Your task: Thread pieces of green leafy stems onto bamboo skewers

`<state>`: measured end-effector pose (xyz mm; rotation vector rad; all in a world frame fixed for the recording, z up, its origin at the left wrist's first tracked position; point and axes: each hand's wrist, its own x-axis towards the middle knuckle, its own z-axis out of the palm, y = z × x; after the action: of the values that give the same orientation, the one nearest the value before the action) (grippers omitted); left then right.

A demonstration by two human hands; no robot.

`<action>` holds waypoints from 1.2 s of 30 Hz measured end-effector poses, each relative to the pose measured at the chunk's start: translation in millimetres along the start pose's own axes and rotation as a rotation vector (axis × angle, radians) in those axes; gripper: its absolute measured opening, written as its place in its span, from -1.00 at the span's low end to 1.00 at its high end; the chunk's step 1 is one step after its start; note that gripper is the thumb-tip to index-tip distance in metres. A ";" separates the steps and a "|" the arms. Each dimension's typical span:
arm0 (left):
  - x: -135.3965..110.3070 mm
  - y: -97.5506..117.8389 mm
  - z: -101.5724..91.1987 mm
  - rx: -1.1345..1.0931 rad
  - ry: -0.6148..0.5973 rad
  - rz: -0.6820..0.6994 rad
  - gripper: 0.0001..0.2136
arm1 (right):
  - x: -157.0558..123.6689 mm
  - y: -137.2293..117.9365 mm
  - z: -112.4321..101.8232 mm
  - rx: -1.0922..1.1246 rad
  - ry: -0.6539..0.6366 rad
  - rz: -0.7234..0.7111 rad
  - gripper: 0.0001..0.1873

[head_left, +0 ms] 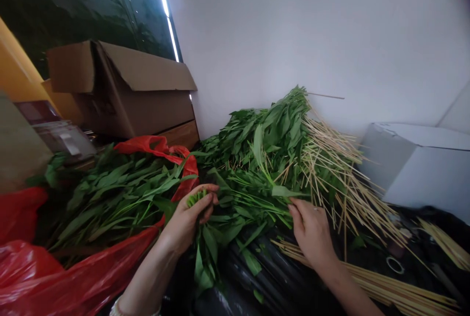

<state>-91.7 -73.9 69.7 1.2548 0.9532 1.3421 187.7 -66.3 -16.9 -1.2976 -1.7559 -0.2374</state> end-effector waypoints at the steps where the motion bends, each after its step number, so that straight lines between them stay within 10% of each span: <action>1: 0.3 0.3 0.4 -0.003 0.004 0.011 -0.75 | -0.5 0.0 -0.9 0.015 -0.010 0.002 -0.78; 9: 0.0 15.4 17.9 0.460 0.145 0.287 -0.86 | -1.2 -4.0 -9.5 0.015 0.006 -0.085 -0.78; 17: 4.0 7.2 33.1 1.106 0.039 0.730 -0.83 | 0.2 -13.9 -16.6 -0.048 0.049 -0.212 -0.77; 26: 18.8 -15.4 34.1 1.631 -0.074 0.566 -0.80 | 0.2 -22.2 -21.6 -0.086 0.022 -0.300 -0.71; 36: 25.5 -20.5 30.2 1.619 -0.339 0.565 -0.86 | 2.6 -24.3 -24.3 -0.025 0.018 -0.326 -0.71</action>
<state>-57.1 -48.2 58.6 2.9962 1.5180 0.4278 180.5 -89.9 7.2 -1.0168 -1.9494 -0.4545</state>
